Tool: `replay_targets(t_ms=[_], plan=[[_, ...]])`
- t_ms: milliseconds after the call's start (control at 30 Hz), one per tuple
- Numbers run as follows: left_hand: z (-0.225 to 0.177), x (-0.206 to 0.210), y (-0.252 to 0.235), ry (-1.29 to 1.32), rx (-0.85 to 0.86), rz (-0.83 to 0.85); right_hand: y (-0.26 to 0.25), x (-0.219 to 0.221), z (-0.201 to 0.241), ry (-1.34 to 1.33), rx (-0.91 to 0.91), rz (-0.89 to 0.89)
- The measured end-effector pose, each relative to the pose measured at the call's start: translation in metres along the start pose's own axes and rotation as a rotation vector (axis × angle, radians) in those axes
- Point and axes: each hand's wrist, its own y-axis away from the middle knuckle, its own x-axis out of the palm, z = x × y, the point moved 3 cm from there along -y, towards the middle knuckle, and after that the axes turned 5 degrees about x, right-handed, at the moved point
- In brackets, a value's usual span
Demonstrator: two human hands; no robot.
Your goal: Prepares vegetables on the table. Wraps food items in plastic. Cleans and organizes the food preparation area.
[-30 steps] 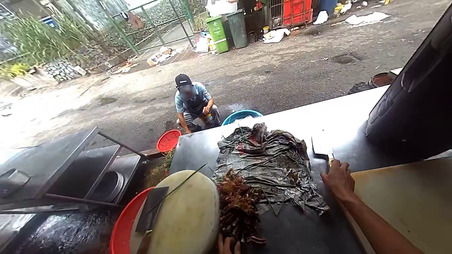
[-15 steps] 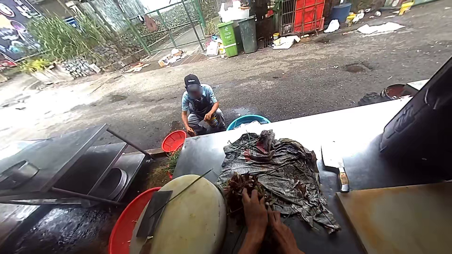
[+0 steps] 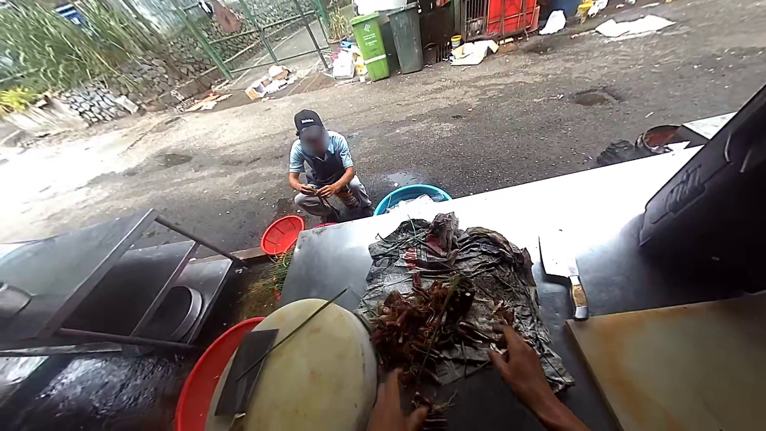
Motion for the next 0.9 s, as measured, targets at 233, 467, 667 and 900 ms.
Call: replay_targets(t_ms=[233,467,667,900], plan=[[0.033,0.077,-0.023,0.123,-0.024,-0.332,0.075,0.107,0.025,0.153,-0.001,0.669],[-0.066,0.028,-0.09,0.472,0.331,-0.217,-0.008,0.096,0.067,-0.709,0.125,0.265],[-0.039,-0.041,-0.111,-0.115,-0.008,-0.311,-0.062,0.025,0.071,-0.771,0.23,0.269],[-0.017,-0.038,-0.159,-0.141,-0.178,-0.057,0.011,0.102,0.056,-0.533,0.301,0.904]])
